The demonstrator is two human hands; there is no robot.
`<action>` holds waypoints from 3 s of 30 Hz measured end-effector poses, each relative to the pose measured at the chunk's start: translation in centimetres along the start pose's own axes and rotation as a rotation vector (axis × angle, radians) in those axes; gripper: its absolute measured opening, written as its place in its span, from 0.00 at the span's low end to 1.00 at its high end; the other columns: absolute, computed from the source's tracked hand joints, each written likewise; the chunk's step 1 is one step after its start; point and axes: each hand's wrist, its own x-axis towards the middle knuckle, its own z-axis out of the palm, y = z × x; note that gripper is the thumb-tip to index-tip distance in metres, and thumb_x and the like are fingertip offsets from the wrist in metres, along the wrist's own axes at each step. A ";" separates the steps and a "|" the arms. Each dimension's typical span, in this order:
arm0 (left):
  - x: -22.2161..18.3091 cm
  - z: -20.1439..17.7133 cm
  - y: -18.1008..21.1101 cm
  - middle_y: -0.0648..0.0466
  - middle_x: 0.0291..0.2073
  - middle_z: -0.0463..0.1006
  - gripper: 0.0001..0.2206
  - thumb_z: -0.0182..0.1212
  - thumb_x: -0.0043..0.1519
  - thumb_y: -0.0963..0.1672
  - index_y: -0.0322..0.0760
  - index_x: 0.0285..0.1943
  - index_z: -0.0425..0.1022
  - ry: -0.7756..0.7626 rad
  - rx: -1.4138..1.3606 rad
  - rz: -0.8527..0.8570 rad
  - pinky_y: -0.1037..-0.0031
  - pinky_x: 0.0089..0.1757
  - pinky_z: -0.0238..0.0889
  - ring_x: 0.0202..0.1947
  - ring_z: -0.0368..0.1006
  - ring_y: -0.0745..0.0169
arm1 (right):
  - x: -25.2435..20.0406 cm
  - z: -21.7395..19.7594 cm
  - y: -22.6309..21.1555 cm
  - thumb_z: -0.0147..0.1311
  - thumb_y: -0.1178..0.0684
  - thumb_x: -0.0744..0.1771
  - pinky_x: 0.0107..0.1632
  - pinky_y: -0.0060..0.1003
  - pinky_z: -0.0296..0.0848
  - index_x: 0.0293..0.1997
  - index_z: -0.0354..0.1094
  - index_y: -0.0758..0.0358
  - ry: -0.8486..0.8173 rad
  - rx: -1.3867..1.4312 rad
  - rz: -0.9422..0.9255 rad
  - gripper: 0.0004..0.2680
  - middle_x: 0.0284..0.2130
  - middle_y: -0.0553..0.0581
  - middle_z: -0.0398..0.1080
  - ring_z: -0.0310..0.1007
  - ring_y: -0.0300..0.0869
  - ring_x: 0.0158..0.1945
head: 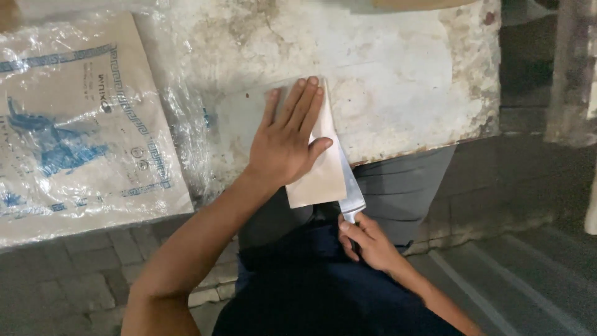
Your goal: Folding paper liners and placing them into cardboard food boxes, using a knife to trim paper.
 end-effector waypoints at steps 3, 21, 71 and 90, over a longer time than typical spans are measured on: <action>0.1 -0.1 0.1 0.44 0.75 0.44 0.34 0.32 0.69 0.59 0.33 0.77 0.45 0.030 0.004 0.010 0.49 0.68 0.34 0.75 0.42 0.52 | 4.3 -0.3 3.2 0.42 0.59 0.69 0.14 0.37 0.66 0.44 0.62 0.71 0.044 0.078 -0.085 0.05 0.14 0.61 0.60 0.63 0.46 0.07; 0.3 -0.4 -0.1 0.48 0.75 0.46 0.34 0.39 0.68 0.59 0.37 0.77 0.46 -0.002 -0.048 0.036 0.52 0.68 0.35 0.75 0.45 0.53 | 4.0 -2.1 -0.7 0.42 0.55 0.71 0.09 0.39 0.64 0.39 0.57 0.68 0.284 0.219 -0.240 0.06 0.18 0.60 0.58 0.63 0.46 0.09; 2.2 -7.0 -6.3 0.46 0.48 0.71 0.28 0.67 0.57 0.49 0.38 0.64 0.62 -0.191 -0.366 -0.587 0.57 0.49 0.67 0.52 0.71 0.44 | -0.3 -4.4 0.3 0.48 0.64 0.67 0.19 0.40 0.70 0.52 0.60 0.77 0.326 -0.097 -0.354 0.10 0.27 0.64 0.65 0.66 0.44 0.14; -2.4 -7.9 1.4 0.57 0.35 0.65 0.08 0.55 0.66 0.43 0.31 0.46 0.68 0.852 -1.543 -1.185 0.74 0.42 0.76 0.35 0.71 0.67 | 0.2 -4.4 -0.1 0.48 0.64 0.67 0.18 0.40 0.71 0.52 0.61 0.76 0.297 -0.119 -0.322 0.09 0.27 0.61 0.64 0.66 0.43 0.15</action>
